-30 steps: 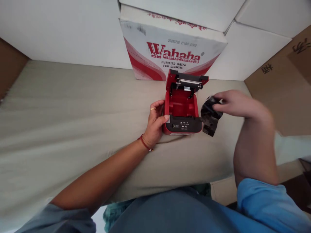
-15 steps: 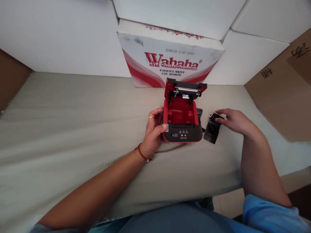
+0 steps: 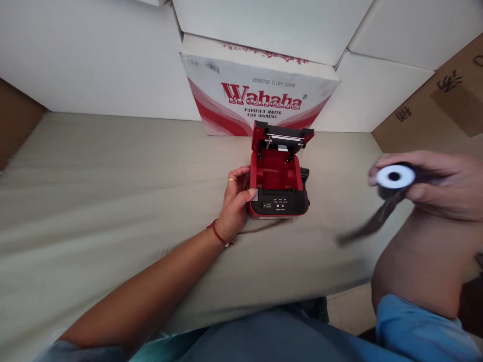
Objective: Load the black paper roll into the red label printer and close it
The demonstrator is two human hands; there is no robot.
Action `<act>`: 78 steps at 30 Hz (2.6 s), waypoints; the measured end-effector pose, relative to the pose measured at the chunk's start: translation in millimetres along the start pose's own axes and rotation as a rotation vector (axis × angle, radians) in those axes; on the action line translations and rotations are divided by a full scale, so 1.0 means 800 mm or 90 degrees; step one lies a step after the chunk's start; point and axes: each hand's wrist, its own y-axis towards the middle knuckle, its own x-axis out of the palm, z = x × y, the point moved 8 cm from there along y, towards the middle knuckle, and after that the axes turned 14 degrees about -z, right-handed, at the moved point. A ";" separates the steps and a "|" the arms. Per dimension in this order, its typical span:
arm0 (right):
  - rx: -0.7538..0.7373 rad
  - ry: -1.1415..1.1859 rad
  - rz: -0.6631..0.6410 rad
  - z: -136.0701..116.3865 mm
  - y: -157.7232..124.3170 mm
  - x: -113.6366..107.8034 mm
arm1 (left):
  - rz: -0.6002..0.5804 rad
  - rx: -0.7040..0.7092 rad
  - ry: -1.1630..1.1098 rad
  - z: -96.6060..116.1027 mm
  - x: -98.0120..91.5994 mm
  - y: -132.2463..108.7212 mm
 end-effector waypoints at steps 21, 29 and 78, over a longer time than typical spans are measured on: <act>0.141 -0.438 -0.258 -0.058 0.175 0.199 | 0.001 0.006 0.033 0.000 -0.001 0.003; -0.031 -0.253 -0.181 -0.063 0.139 0.180 | 0.000 0.005 0.035 0.001 0.002 0.002; -0.135 -0.185 0.157 -0.014 0.036 0.202 | 0.002 0.028 0.159 0.022 0.035 -0.024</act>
